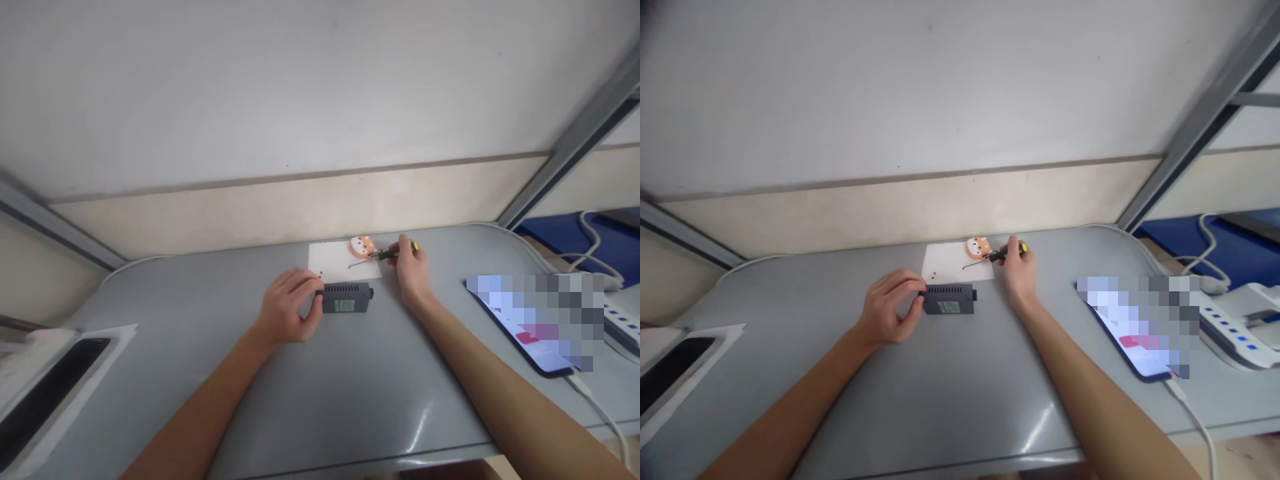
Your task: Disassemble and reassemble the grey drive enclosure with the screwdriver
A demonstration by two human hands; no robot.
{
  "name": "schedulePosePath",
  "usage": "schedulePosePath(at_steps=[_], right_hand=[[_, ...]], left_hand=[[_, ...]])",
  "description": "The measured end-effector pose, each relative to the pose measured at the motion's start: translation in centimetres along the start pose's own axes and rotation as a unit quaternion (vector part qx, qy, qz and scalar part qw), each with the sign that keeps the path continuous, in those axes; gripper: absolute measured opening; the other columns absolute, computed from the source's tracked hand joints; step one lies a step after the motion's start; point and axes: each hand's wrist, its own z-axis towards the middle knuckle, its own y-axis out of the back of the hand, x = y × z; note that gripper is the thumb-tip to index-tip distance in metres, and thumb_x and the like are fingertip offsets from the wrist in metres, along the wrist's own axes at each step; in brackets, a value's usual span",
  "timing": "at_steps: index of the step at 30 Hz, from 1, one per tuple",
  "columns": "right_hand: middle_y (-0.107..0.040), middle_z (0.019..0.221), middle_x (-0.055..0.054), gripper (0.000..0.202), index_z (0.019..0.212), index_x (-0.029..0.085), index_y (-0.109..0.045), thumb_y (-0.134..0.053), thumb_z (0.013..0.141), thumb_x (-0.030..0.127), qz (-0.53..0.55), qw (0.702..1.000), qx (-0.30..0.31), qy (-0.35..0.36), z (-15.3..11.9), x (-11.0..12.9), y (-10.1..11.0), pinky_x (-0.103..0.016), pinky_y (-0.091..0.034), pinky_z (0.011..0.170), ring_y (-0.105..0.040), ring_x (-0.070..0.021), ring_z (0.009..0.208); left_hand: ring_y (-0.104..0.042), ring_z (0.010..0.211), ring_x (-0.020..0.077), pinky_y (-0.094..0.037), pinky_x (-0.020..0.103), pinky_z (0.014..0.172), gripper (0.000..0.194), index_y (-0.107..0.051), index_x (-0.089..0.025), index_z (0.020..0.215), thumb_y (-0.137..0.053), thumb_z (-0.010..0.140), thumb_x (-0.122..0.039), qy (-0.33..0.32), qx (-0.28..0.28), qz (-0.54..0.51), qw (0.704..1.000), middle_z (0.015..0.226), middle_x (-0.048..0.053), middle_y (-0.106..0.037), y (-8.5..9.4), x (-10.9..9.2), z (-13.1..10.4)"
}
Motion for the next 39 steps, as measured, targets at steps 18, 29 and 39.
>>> schedulePosePath(at_steps=[18,29,39], right_hand=[[-0.049,0.059,0.002,0.032,0.062,0.022,-0.055,-0.065,0.083,0.043,0.193,0.975,0.070,-0.087,-0.4,1.5,0.0,-0.027,-0.025,0.041,-0.040,-0.0096,0.046],[-0.051,0.053,0.002,0.035,0.057,0.020,-0.053,-0.061,0.084,0.040,0.173,0.976,0.085,-0.096,-1.2,2.2,-0.3,-0.022,-0.026,0.042,-0.039,-0.0058,0.043],[-0.047,0.052,0.004,0.034,0.057,0.019,-0.054,-0.061,0.084,0.038,0.192,0.973,0.075,-0.108,-1.0,2.0,-0.4,-0.022,-0.022,0.040,-0.035,-0.0050,0.041]], left_hand=[[-0.072,0.100,0.0250,-0.048,0.042,0.090,0.022,-0.067,-0.022,0.110,-0.061,0.089,-0.018,-0.001,0.022,0.055,0.998,0.116,0.007,-0.077,-0.4,-0.3,0.3],[-0.074,0.105,0.0195,-0.047,0.037,0.097,0.020,-0.071,-0.025,0.116,-0.068,0.096,-0.022,-0.040,0.005,0.094,0.995,0.122,0.003,-0.079,-1.4,-0.5,0.3],[-0.074,0.102,0.0175,-0.046,0.036,0.099,0.018,-0.072,-0.023,0.115,-0.067,0.098,-0.018,-0.061,-0.004,0.091,0.994,0.117,0.002,-0.080,-1.9,-1.0,0.3]])
